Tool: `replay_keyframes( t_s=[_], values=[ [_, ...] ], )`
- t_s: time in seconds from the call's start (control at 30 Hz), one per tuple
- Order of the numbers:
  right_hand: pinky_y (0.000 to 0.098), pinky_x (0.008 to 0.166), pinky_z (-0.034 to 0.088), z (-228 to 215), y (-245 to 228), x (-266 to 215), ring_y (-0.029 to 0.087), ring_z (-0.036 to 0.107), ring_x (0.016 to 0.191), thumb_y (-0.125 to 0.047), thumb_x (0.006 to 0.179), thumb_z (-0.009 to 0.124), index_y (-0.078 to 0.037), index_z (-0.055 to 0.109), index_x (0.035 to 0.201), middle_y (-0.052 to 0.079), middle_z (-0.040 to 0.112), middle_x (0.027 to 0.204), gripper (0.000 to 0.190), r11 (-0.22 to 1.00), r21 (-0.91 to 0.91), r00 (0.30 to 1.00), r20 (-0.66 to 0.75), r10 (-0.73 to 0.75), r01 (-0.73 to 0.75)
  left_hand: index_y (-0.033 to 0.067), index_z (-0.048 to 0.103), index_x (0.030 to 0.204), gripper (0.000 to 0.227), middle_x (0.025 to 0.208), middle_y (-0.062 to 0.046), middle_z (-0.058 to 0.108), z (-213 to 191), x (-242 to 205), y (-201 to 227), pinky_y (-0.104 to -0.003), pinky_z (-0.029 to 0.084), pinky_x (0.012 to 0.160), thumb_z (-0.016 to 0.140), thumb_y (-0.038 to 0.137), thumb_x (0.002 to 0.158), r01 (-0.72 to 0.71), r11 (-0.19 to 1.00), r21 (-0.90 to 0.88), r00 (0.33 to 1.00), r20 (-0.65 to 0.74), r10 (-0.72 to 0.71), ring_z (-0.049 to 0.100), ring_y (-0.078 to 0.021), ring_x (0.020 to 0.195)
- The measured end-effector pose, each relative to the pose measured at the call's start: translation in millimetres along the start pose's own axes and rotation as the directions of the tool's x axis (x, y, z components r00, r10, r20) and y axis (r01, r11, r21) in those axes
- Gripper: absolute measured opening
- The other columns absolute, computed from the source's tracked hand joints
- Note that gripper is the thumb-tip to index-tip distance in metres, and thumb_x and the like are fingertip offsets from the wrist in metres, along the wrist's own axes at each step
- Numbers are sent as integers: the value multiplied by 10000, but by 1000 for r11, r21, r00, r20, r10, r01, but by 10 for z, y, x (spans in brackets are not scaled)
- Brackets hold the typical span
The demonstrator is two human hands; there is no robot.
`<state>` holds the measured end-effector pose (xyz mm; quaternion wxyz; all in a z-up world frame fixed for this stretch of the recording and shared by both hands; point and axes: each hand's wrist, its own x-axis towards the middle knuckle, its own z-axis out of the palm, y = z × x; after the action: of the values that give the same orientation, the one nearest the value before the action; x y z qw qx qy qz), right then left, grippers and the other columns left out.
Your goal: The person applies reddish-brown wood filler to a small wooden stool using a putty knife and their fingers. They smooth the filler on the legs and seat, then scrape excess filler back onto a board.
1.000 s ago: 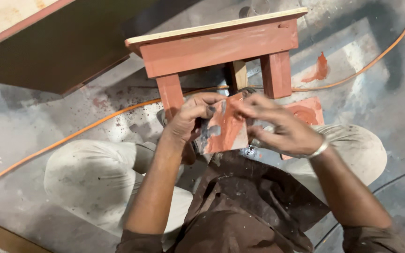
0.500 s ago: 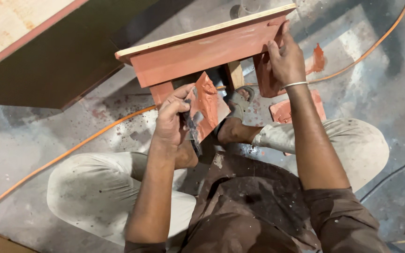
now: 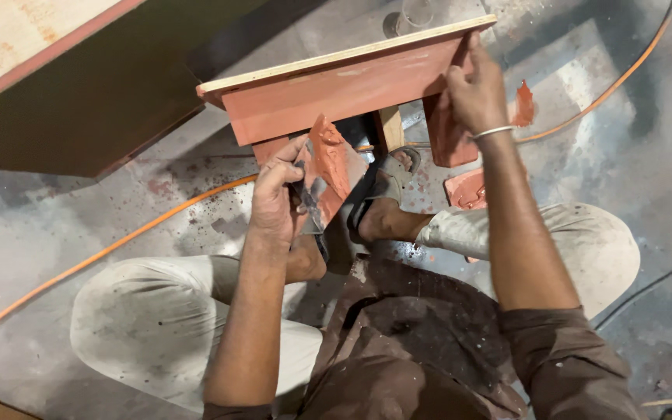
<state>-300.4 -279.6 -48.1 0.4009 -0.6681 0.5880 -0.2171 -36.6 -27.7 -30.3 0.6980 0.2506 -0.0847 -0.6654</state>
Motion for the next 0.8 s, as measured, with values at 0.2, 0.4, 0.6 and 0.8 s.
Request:
replay_keyframes(
  t_s=[0.2, 0.4, 0.6, 0.8],
  values=[
    [317, 565, 560, 1284, -498, -311, 176, 646, 647, -93, 964, 600, 63, 417, 1426, 134, 627, 910, 522, 938, 277, 975, 11, -222, 210, -41, 564, 1078, 216, 744, -32, 553, -179, -84, 173, -243, 400, 426, 479, 35, 894, -108, 994, -8, 993, 48, 109, 502, -112, 513],
    [430, 963, 521, 1613, -1290, -994, 288, 664, 1105, -232, 868, 797, -74, 344, 1550, 207, 558, 1347, 834, 866, 253, 816, 298, -495, 432, -97, 624, 1178, 412, 789, -32, 580, -170, -226, 447, -252, 494, 572, 464, 23, 818, -159, 984, 81, 983, -78, 165, 537, -110, 610],
    [391, 997, 576, 415, -1310, -1497, 237, 690, 1129, 57, 919, 518, -237, 289, 1665, 131, 657, 1358, 834, 527, 279, 355, 486, -799, 803, -88, 633, 1276, 454, 792, -49, 616, -136, -262, 288, -277, 561, 609, 531, 14, 846, 7, 984, 180, 991, 130, -31, 591, -109, 625],
    [328, 641, 561, -129, -1586, -1719, 197, 643, 773, -20, 943, 657, -274, 494, 1535, 56, 673, 965, 664, 504, -276, 543, 658, -522, 818, -118, 636, 1289, 454, 958, -49, 696, -110, -147, 148, -273, 573, 707, 549, -7, 857, 104, 993, 56, 963, 244, -115, 642, -97, 761]
  ],
)
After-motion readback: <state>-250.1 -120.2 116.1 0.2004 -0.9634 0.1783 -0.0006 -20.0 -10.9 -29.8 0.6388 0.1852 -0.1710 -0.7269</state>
